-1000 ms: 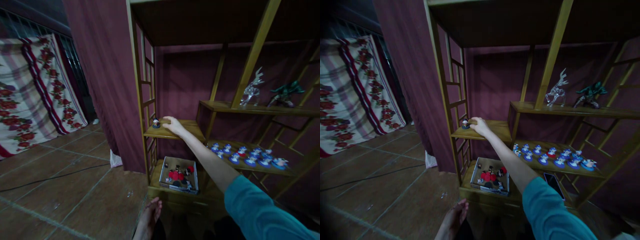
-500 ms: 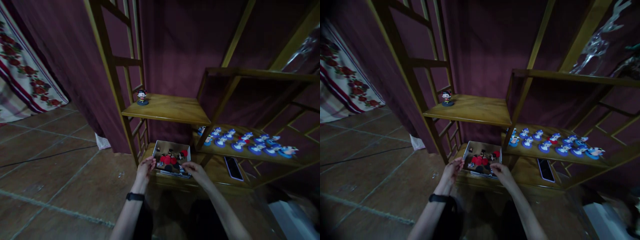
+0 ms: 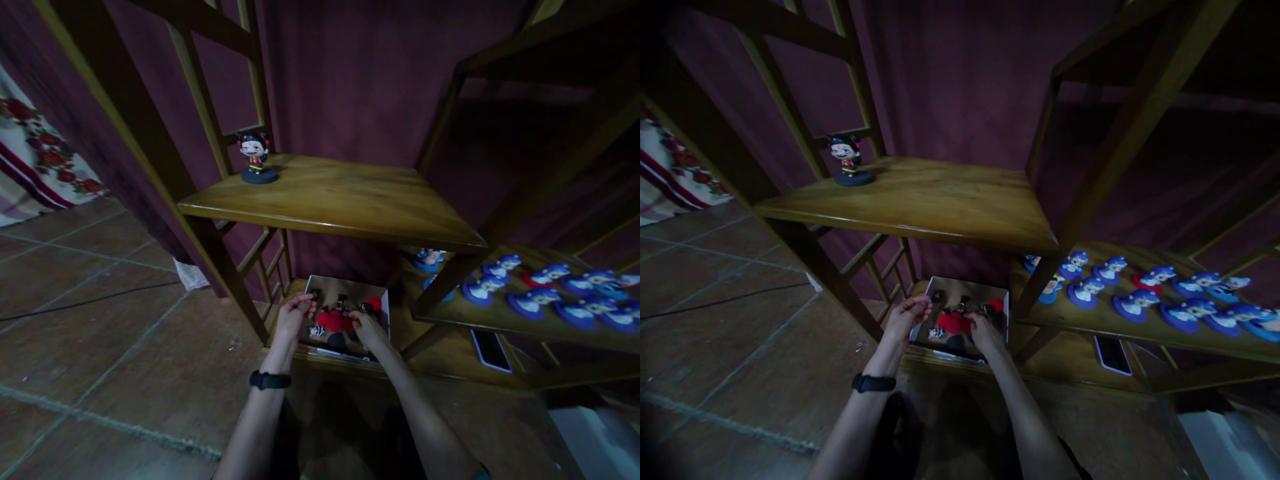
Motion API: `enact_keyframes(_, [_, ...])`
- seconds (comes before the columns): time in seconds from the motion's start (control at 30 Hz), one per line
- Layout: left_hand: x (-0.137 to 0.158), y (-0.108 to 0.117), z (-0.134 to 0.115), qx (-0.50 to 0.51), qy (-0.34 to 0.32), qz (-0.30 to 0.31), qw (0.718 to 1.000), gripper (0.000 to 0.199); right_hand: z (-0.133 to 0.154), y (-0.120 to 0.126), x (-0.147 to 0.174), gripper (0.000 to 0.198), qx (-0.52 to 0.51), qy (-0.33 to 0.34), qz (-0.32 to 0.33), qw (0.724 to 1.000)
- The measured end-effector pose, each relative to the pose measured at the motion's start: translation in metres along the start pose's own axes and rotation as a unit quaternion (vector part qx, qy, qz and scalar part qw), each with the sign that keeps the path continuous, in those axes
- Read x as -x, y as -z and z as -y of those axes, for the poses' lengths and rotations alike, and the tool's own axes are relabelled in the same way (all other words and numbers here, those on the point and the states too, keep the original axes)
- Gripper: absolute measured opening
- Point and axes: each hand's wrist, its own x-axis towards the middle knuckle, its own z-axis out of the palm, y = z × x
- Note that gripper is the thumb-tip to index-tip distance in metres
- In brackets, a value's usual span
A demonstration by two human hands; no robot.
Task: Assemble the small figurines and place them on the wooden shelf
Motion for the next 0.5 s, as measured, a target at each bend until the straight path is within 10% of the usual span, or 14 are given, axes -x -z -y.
enact_keyframes(0.5, [-0.02,-0.003,0.04,-0.153,-0.021,0.037,0.987,0.016,0.005,-0.014,0.0,0.034,0.047,0.012,-0.033,0.998])
